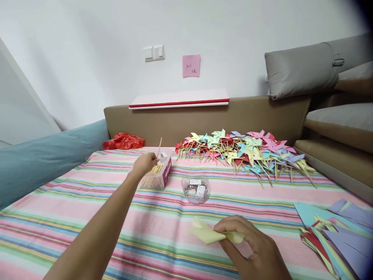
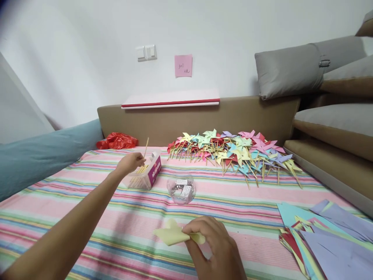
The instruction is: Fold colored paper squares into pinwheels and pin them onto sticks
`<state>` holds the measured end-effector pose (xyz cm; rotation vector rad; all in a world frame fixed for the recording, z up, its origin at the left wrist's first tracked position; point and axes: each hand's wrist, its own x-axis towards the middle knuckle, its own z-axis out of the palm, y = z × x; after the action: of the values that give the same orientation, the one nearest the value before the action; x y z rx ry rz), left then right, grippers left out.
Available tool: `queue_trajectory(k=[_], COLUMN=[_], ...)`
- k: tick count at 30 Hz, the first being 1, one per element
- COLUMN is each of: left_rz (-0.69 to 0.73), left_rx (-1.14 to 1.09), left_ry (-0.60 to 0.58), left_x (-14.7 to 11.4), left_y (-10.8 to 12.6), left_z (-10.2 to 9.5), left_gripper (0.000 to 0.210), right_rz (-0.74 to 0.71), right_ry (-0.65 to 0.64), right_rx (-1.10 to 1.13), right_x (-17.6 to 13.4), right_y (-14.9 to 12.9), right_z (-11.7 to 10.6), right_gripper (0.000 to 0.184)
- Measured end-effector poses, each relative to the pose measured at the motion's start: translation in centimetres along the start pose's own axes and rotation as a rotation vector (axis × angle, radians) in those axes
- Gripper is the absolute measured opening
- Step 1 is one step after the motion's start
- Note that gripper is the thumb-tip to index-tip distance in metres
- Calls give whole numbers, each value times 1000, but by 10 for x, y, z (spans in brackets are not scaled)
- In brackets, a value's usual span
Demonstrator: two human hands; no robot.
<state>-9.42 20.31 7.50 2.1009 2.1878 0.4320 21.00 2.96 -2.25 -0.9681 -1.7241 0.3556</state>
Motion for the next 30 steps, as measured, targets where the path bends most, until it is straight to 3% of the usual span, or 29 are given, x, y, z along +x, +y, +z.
queue_trajectory(k=[4,7,10,16,22,30], left_rz=[184,313,365,446,310,459], left_rx=[-274,-441,-697,-812,-956,-873], left_ry=[151,120,79,21,3,-33], left_x=[-82,-137,-168,-187,-206,-206], left_y=[24,47,61,67,69,53], left_z=[19,49,71,74,76,80], left_gripper=[33,26,18,20,19,12], right_rz=[137,223,232,282,313,248], right_ry=[27,3,14,26,6,16], right_rx=[163,343,450,436,482,490], right_x=[-2,-1,1,0,5,5], right_y=[-13,-27,-36,-40,-49,-55], right_z=[-1,-4,-5,-3,6,17], right_gripper=[5,7,8,6,6,10])
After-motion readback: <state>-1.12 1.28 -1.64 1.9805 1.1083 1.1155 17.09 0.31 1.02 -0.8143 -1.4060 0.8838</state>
